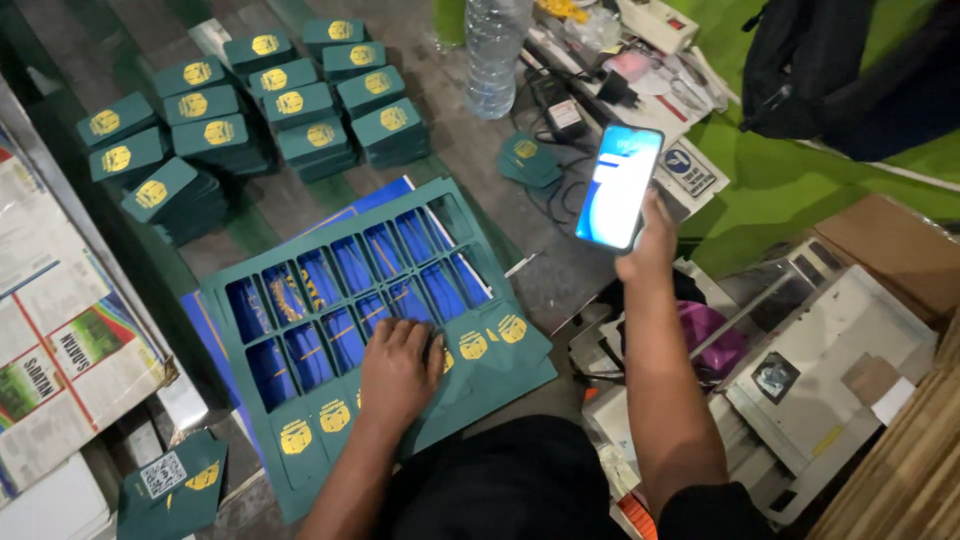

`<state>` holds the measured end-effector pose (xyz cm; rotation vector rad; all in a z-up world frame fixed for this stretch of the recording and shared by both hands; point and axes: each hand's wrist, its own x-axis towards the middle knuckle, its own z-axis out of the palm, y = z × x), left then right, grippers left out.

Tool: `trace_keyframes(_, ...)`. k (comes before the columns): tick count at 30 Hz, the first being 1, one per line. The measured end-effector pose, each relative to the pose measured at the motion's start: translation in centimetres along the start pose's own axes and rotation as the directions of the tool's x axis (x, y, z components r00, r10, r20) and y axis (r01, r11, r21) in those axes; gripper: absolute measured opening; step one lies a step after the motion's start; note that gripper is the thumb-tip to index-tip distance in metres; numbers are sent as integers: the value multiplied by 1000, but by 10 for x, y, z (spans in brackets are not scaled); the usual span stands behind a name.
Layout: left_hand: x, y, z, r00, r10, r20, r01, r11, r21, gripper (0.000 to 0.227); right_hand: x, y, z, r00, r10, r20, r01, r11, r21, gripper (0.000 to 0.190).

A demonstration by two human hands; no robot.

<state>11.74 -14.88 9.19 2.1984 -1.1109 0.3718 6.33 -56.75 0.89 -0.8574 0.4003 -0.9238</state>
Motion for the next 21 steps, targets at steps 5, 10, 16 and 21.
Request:
trace_keyframes(5, 1, -1, 3, 1000, 10, -2, -10, 1000, 18, 14, 55, -6, -33, 999, -32, -37, 28, 993, -115, 35)
trace_keyframes(10, 2, 0, 3, 1000, -2, -1, 2, 1000, 13, 14, 89, 13, -48, 989, -97, -108, 62, 955, -289, 30)
trace_keyframes(16, 4, 2, 1, 1000, -12, -6, 13, 1000, 20, 15, 88, 15, -29, 950, -287, -121, 147, 756, -638, 27)
trace_keyframes(21, 4, 1, 1, 1000, -23, -8, 23, 1000, 9, 16, 70, 9, -8, 918, -392, -57, 174, 529, -830, 22)
